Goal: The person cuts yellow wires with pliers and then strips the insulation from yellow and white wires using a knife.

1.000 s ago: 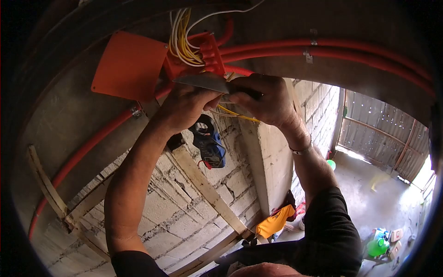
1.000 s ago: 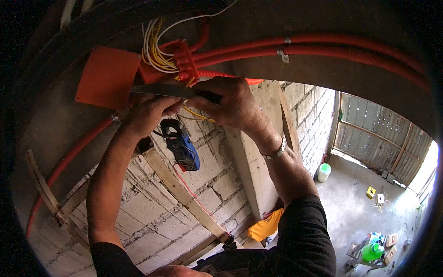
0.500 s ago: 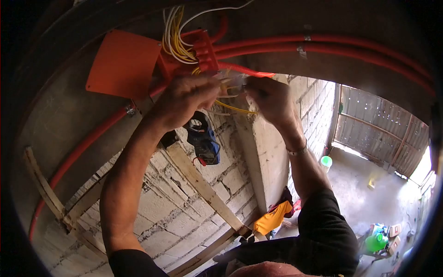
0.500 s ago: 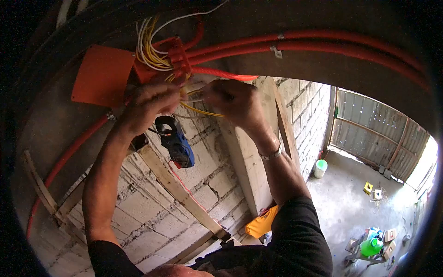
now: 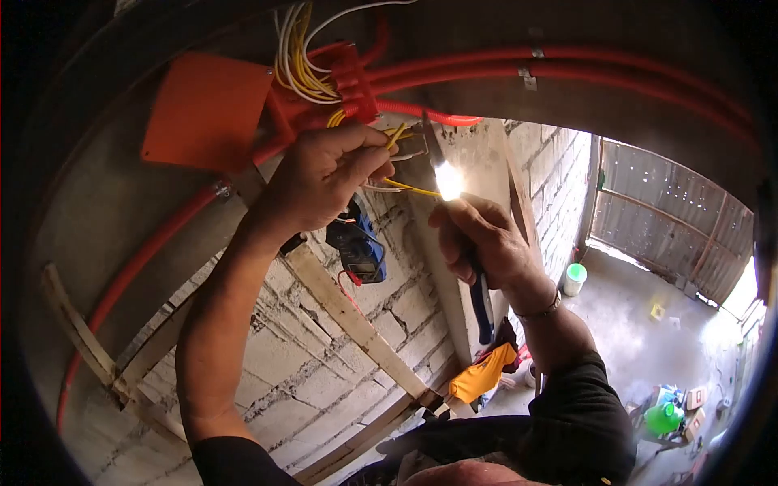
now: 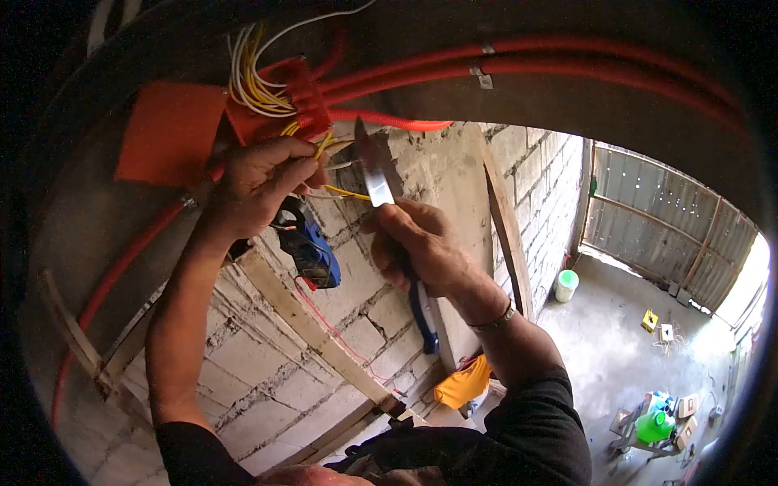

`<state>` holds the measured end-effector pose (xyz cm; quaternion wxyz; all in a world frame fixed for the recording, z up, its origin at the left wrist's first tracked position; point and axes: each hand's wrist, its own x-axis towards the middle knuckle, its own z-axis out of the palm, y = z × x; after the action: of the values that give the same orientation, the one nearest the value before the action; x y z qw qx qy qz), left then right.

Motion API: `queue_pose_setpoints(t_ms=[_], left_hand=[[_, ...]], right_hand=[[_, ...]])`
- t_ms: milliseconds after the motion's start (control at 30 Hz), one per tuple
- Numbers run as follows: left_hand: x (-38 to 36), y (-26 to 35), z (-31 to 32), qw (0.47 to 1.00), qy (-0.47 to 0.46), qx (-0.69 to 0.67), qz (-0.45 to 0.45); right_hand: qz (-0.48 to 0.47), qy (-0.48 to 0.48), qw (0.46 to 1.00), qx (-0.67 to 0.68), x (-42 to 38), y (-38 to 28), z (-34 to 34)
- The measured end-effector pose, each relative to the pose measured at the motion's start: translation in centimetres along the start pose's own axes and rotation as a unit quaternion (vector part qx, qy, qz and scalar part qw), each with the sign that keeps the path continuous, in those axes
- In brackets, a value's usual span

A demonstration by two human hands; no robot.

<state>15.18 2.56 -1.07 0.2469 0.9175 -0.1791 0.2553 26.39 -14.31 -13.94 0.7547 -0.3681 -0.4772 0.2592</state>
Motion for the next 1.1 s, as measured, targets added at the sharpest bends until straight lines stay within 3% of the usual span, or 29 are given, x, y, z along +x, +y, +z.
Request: queue_pose_setpoints(t_ms=[267,500,600,667,733,867,933,1067,1100], left_hand=[[-0.1,-0.4,-0.1,1.000,0.006,0.006,0.026],[-0.2,-0.5,0.2,0.999,0.017,0.042,0.030],[-0.2,-0.2,0.3,0.994,0.014,0.096,0.053],[-0.3,0.3,0.3,0.990,0.006,0.132,0.054],[-0.3,0.7,0.1,0.985,-0.028,0.157,0.068],[-0.2,0.4,0.2,0.982,0.000,0.152,0.111],[-0.2,0.2,0.0,0.967,0.008,0.212,0.140],[-0.5,-0.2,-0.2,0.960,-0.001,0.265,0.094],[-0.4,-0.6,-0.1,0.956,0.010,0.264,0.127]], right_hand=[[0.097,-0.041,0.977,0.186,0.9,-0.6,2.9],[0.100,-0.073,0.963,0.240,0.8,-0.2,3.4],[0.106,-0.107,0.930,0.336,1.1,0.3,3.9],[0.112,-0.170,0.839,0.504,1.9,0.9,4.1],[0.110,-0.183,0.827,0.520,2.8,0.7,4.5],[0.069,-0.226,0.783,0.576,4.4,0.7,4.9],[0.095,-0.218,0.735,0.635,3.6,0.7,5.4],[0.070,-0.272,0.691,0.666,2.3,2.5,5.7],[0.062,-0.270,0.680,0.679,2.6,2.7,5.8]])
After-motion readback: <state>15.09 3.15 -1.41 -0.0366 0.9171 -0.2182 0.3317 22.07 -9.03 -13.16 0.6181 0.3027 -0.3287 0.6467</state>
